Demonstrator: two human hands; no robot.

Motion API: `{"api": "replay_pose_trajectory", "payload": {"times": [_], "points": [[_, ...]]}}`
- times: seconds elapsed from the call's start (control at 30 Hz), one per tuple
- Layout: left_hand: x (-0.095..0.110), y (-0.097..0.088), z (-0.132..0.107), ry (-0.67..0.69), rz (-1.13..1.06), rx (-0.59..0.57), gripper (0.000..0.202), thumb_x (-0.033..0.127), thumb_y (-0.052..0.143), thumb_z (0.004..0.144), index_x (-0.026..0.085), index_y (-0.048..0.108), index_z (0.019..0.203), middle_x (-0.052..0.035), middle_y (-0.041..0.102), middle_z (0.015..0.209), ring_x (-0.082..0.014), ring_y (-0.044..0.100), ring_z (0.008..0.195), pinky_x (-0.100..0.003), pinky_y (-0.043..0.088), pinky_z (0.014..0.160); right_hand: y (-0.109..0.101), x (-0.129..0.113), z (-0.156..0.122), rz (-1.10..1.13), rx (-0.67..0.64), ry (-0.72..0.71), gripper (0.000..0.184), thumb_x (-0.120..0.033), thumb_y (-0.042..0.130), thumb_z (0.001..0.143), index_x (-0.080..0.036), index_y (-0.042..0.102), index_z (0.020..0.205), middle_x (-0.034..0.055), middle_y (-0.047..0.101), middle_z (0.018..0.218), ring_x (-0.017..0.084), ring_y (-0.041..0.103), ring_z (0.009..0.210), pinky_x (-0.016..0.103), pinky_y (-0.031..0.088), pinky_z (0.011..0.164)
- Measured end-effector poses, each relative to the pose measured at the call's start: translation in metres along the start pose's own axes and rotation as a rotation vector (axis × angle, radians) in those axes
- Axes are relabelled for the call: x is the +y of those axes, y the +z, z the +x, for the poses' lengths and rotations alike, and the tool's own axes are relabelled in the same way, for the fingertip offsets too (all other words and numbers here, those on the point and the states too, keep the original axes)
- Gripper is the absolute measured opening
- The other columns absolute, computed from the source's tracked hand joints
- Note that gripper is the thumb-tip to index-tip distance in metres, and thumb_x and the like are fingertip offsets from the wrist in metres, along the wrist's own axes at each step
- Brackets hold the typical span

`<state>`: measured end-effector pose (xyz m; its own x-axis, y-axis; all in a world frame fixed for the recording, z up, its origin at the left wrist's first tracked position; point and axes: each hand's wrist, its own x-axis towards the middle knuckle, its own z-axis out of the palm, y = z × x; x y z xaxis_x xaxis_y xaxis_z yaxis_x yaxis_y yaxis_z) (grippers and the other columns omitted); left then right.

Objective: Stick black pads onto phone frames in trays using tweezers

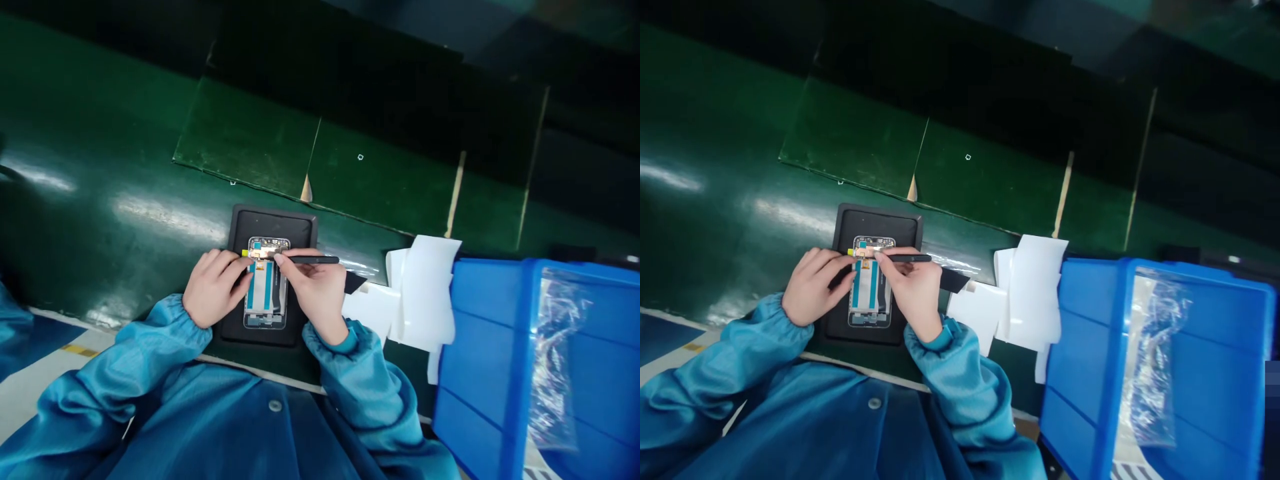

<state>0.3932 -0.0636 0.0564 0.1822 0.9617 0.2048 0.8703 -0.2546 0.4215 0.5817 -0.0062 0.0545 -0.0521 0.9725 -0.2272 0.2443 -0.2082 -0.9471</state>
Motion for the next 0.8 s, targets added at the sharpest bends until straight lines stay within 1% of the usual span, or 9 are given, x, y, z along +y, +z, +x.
{"api": "replay_pose_trajectory", "payload": {"times": [0.13, 0.8], "points": [[-0.0009, 0.0038, 0.0009, 0.002, 0.0, 0.012, 0.019, 0.023, 0.057, 0.094, 0.016, 0.067, 0.108, -0.0081, 0.068, 0.096, -0.0217, 0.055, 0.084, -0.036, 0.047, 0.074, -0.0005, 0.002, -0.0011, 0.013, -0.01, 0.008, 0.02, -0.038, 0.083, 0.078, -0.02, 0.076, 0.085, 0.004, 0.077, 0.079, 0.021, 0.073, 0.066, 0.03, 0.062, 0.062], [0.0001, 0.004, -0.0002, 0.012, 0.03, 0.007, 0.019, 0.023, 0.057, 0.093, 0.017, 0.067, 0.108, -0.0088, 0.068, 0.096, -0.0218, 0.056, 0.083, -0.036, 0.047, 0.073, -0.0002, -0.0002, -0.0002, -0.032, -0.015, -0.024, 0.017, -0.036, 0.081, 0.08, -0.021, 0.076, 0.084, 0.0039, 0.077, 0.08, 0.021, 0.074, 0.068, 0.031, 0.063, 0.064]]}}
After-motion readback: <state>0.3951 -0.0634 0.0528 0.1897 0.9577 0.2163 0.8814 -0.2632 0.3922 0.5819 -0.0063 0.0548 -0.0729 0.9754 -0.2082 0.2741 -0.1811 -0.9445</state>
